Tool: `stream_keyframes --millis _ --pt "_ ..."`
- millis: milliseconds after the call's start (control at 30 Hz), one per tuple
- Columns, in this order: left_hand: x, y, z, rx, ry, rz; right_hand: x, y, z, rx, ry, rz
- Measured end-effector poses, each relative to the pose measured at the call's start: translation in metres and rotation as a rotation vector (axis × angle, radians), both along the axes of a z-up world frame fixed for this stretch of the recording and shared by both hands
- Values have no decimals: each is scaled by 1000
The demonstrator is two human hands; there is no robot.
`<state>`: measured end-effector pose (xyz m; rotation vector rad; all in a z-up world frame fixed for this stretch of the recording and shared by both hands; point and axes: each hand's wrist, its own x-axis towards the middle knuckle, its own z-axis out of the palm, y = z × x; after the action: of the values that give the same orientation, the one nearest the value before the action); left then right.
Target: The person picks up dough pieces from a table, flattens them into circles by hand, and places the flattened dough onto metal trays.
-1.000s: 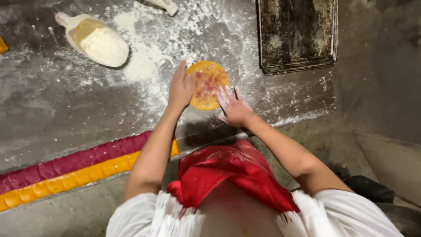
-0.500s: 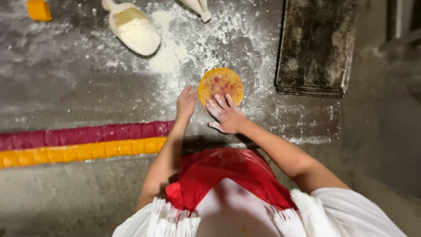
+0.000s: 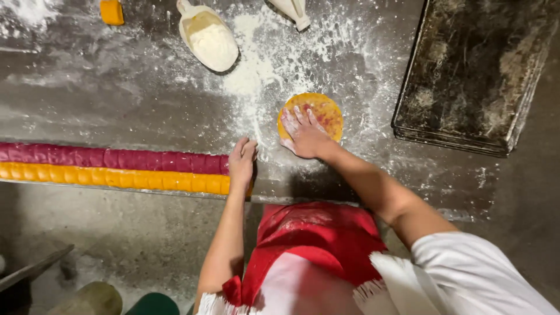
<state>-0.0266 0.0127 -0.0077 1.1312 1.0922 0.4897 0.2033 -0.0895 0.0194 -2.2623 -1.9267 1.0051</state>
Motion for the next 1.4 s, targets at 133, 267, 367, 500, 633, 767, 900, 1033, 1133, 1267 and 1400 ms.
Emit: stream_keyframes --millis 133,267,367,500,633,767,900,1033,1133,1267,1400 --pt "-20 -1 3 -16 10 4 28 2 -6 189 -62 -35" --pt "-21 10 11 -23 -43 -39 13 1 14 -2 -115 -47" --pt "-9 19 31 259 126 -174 1 0 15 138 -185 -154" --pt "10 27 60 579 303 -393 -2 -6 -7 326 -184 -222" --pt "54 52 70 1015 204 -735 -24 -12 -22 385 -250 -331" --pt "96 64 54 1274 164 -1186 -22 -16 -23 455 -198 -376" --pt "124 48 31 1308 22 -1283 -33 -38 65 837 278 -834" --pt "158 14 5 1391 13 -1504 -99 -76 227 1335 352 -1062" --pt "159 -9 0 1383 -2 -1666 -132 -59 335 1648 174 -1049" --pt "169 -18 -2 1403 73 -1735 -117 -43 372 1787 68 -1087" --pt "168 -17 -4 1418 77 -1747 -120 -56 372 1751 157 -1141"
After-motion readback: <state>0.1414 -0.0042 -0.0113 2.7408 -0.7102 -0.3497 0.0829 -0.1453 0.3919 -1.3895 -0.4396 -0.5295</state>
